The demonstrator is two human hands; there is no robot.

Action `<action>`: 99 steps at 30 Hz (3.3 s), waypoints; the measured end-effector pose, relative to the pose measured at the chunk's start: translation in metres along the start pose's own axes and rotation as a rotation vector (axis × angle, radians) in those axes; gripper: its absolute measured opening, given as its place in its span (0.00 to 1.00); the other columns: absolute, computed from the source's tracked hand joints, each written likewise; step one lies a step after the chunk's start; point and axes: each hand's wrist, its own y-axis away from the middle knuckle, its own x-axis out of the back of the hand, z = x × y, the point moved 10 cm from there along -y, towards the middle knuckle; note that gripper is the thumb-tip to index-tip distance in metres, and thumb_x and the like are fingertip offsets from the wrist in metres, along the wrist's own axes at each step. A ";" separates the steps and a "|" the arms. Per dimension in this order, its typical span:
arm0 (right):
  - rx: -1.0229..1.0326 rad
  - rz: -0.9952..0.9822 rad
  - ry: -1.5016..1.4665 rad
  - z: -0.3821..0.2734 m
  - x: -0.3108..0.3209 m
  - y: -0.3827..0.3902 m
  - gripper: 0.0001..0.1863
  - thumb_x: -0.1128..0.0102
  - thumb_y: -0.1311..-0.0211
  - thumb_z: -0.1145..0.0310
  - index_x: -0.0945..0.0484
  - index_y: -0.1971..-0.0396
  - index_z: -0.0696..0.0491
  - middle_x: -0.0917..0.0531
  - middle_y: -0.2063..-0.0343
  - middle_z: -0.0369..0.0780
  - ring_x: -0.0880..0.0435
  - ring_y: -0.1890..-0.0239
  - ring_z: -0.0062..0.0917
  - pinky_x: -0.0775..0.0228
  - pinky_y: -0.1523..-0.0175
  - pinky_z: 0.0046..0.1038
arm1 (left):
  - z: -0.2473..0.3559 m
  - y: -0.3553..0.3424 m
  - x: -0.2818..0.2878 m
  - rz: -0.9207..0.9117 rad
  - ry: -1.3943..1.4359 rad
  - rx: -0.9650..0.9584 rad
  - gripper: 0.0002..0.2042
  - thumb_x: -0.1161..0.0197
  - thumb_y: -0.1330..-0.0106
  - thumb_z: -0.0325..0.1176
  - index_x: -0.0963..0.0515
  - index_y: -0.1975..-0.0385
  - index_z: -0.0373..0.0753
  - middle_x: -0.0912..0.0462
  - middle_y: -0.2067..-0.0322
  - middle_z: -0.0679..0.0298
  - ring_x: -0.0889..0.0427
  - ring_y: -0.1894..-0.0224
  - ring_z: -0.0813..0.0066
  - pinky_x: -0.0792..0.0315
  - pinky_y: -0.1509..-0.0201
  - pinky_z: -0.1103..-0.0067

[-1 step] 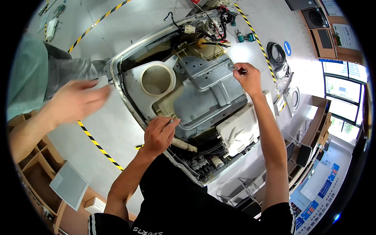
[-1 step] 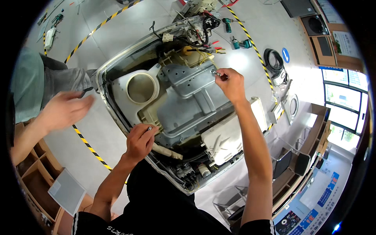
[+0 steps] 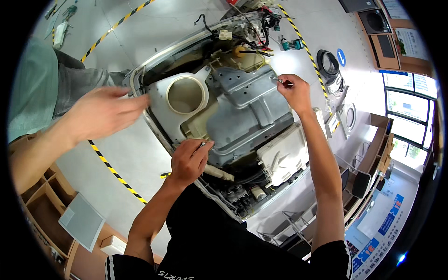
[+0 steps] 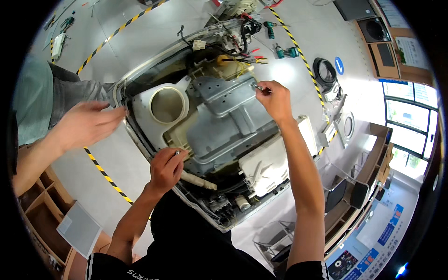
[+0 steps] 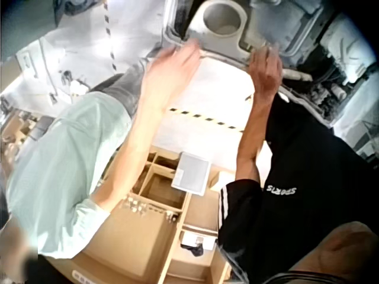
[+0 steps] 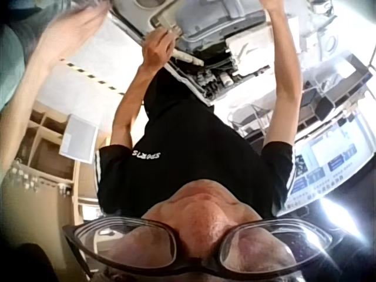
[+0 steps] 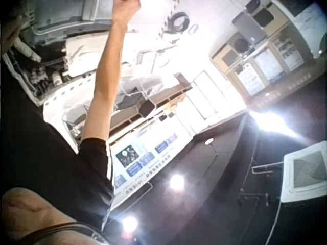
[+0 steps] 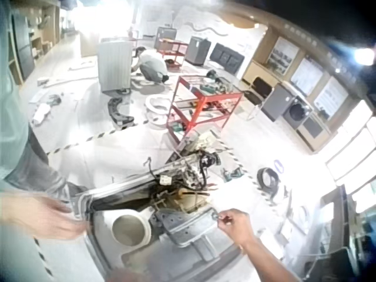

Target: The person repairs an appliance by handling screws and components, using a power drill and hand tools to secure parts while another person assists.

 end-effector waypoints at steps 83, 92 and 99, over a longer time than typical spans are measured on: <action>-0.034 -0.282 0.664 -0.013 -0.034 -0.023 0.11 0.40 0.48 0.60 0.21 0.75 0.53 0.20 0.75 0.47 0.21 0.70 0.42 0.28 0.63 0.38 | 0.001 0.002 0.002 0.033 0.006 0.001 0.11 0.41 0.55 0.19 0.21 0.70 0.35 0.24 0.76 0.59 0.25 0.76 0.63 0.30 0.73 0.75; -0.132 -0.371 0.683 -0.008 -0.036 -0.023 0.12 0.41 0.48 0.60 0.21 0.74 0.54 0.20 0.72 0.47 0.20 0.67 0.41 0.27 0.60 0.37 | 0.001 0.003 0.002 0.015 -0.022 0.013 0.12 0.40 0.56 0.20 0.21 0.70 0.37 0.23 0.76 0.62 0.23 0.74 0.65 0.28 0.70 0.76; -0.029 -0.317 0.652 0.000 -0.043 -0.022 0.13 0.41 0.48 0.59 0.21 0.75 0.55 0.20 0.72 0.47 0.20 0.67 0.41 0.27 0.61 0.37 | 0.002 0.002 0.003 0.019 -0.023 0.008 0.11 0.40 0.56 0.19 0.21 0.70 0.37 0.23 0.76 0.62 0.24 0.75 0.64 0.29 0.71 0.76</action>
